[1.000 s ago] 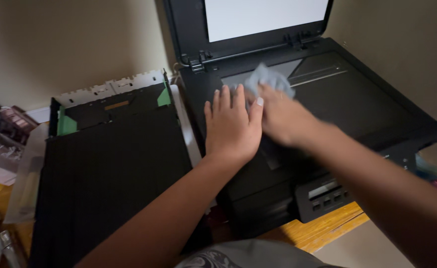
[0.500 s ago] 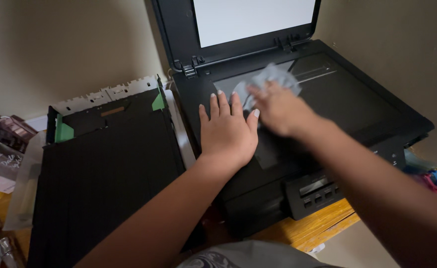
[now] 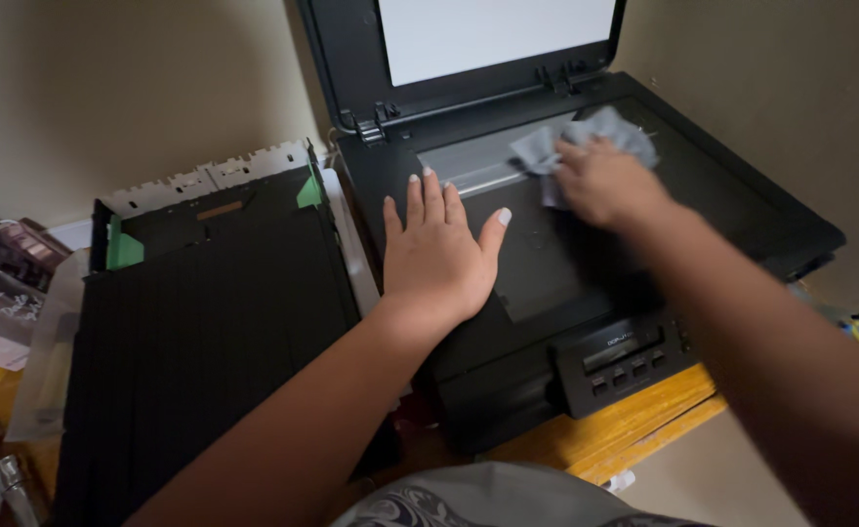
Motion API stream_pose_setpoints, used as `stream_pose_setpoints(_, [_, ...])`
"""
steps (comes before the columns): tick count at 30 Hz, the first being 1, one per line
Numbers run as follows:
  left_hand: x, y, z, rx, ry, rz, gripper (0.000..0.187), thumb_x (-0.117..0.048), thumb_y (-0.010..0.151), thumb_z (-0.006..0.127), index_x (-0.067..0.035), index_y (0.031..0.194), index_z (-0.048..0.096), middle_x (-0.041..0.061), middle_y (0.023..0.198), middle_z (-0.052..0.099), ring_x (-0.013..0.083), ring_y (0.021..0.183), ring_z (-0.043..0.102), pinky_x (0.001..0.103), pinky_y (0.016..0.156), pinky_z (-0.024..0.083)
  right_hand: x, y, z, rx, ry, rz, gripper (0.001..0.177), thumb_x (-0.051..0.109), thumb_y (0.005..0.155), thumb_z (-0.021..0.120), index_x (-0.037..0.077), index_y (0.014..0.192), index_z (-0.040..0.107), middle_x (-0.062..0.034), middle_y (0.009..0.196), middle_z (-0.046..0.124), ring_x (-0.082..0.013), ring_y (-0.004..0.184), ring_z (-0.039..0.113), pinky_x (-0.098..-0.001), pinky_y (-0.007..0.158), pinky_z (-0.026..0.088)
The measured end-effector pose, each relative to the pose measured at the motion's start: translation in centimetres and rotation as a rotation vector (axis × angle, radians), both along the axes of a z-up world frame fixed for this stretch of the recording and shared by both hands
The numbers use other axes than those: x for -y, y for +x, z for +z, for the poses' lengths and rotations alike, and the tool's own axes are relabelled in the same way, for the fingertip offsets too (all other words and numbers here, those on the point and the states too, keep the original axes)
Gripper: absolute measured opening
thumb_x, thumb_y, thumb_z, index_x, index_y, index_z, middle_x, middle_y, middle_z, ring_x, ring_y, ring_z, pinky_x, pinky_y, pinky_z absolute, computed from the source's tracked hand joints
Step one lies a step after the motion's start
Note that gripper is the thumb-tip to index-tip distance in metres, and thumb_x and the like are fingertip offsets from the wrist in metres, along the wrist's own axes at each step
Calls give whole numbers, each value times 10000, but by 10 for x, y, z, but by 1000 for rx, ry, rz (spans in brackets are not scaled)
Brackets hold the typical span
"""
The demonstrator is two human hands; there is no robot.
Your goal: The person wipes the glass surface and lid of an open printer using a gray cloth. They repeatedly rub the glass platen and the underside of the lid, moving the cloth across the surface in multiple passes.
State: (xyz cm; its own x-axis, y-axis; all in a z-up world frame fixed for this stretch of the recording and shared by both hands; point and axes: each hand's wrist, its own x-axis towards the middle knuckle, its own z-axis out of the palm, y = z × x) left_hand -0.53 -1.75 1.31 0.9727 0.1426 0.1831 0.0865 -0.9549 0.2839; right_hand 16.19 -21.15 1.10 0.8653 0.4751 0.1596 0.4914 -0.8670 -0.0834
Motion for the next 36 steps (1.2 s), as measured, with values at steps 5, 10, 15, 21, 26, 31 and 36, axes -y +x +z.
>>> stream_pose_setpoints(5, [1,-2,2,-43,-33,18,905,-673,999,168,42,1548,248,239,1660,130,339,1560,38,538,1228,-1,-37,-46,-10,55,27,320,615,268,947,495,133,1546,456,-245,1485,504,-414,1447,417,-487,1179,362])
stream_pose_setpoints(10, [-1,-2,3,-34,-36,13,932,-693,973,164,41,1543,234,238,1648,120,336,1544,22,533,1214,-9,10,-109,-5,26,5,364,534,346,969,522,189,1478,491,-274,1550,404,-397,1442,370,-468,1116,339])
stream_pose_setpoints(15, [3,-1,3,-41,-11,31,954,-709,980,169,44,1562,239,236,1663,129,324,1559,39,535,1230,7,48,-46,2,-118,-67,-45,593,454,1032,399,262,1591,356,-241,1596,366,-403,1398,442,-461,1158,378])
stream_pose_setpoints(21, [2,-2,2,-40,-16,34,943,-711,981,161,34,1550,259,224,1668,138,326,1557,48,526,1232,6,-9,18,-14,34,43,33,558,385,1073,420,128,1568,443,-301,1466,520,-464,1369,511,-523,1143,408])
stream_pose_setpoints(26, [-2,2,-2,75,-92,40,919,-691,990,209,25,1565,211,285,1629,170,380,1538,93,528,1216,45,-41,-57,-19,22,175,380,522,247,970,537,109,1473,514,-317,1464,482,-457,1340,483,-477,1111,397])
stream_pose_setpoints(31, [-10,3,-3,288,-331,114,844,-609,1030,286,37,1571,262,335,1587,297,467,1520,202,541,1234,111,-17,-142,2,-72,202,560,366,211,961,587,83,1292,677,-195,1459,545,-376,1462,435,-443,1164,367])
stream_pose_setpoints(36, [-12,1,-7,334,-399,102,819,-584,1037,309,51,1554,303,347,1573,330,496,1518,208,552,1236,129,-42,-141,4,-134,243,533,421,201,935,574,61,1327,640,-203,1546,479,-388,1423,435,-446,1125,391])
